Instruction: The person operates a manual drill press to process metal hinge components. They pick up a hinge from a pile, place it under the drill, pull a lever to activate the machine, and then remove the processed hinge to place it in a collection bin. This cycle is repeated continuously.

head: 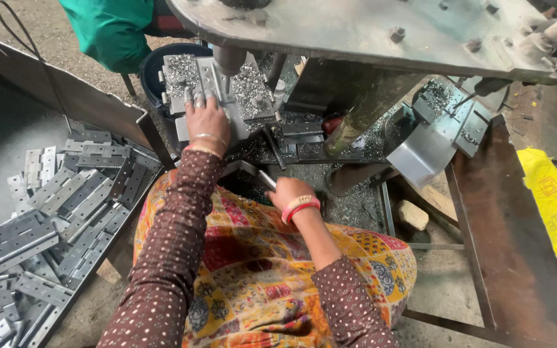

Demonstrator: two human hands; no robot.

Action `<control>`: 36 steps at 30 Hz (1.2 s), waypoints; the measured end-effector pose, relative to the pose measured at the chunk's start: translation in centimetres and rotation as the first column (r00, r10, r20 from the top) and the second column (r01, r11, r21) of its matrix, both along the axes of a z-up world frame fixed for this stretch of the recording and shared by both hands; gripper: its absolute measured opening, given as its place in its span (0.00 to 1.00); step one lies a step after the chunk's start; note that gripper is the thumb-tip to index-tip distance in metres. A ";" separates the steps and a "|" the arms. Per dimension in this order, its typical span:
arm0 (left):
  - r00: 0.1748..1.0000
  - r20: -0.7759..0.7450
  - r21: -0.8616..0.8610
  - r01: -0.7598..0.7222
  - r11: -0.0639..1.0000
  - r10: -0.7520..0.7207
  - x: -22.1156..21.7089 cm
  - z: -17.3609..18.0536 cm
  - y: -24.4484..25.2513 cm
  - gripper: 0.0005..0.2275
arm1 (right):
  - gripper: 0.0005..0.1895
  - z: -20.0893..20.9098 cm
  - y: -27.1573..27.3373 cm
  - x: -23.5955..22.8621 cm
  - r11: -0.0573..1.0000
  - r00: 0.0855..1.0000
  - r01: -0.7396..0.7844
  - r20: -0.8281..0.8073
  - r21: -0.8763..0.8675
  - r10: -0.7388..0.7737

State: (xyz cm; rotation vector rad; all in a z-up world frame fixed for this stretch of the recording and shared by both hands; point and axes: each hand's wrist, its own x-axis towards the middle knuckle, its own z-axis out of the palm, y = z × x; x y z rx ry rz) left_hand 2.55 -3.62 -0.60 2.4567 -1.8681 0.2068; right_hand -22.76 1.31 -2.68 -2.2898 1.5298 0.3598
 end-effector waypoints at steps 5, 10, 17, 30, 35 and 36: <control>1.000 0.012 -0.051 -0.016 0.999 0.017 0.7 0.3 -1.4 0.17 | 0.27 -1.4 2.1 -0.2 0.995 0.995 0.088 0.060 -0.051 -0.085; 0.992 -0.124 -0.116 -0.015 0.993 0.001 0.6 -0.4 0.1 0.14 | 0.25 -1.5 2.9 -0.8 0.995 0.996 0.083 0.044 -0.062 -0.080; 0.998 -0.064 -0.145 0.013 0.989 -0.022 1.3 -2.4 -1.8 0.17 | 0.27 1.9 -0.5 0.8 0.998 0.997 -0.028 -0.077 -0.051 0.024; 0.979 -0.194 -0.260 0.013 0.966 -0.065 2.3 1.6 4.1 0.15 | 0.30 -7.2 1.7 -2.4 0.996 0.990 0.091 0.114 -0.026 -0.087; 0.934 -0.187 -0.455 -0.357 0.816 0.305 7.7 -4.1 12.9 0.22 | 0.28 -1.4 0.7 -1.1 0.998 1.000 0.023 0.012 -0.060 -0.023; 0.900 -0.249 -0.461 -0.436 0.773 0.358 9.0 -5.8 14.3 0.24 | 0.28 -0.6 0.9 -0.7 0.998 1.000 0.027 0.000 -0.057 -0.027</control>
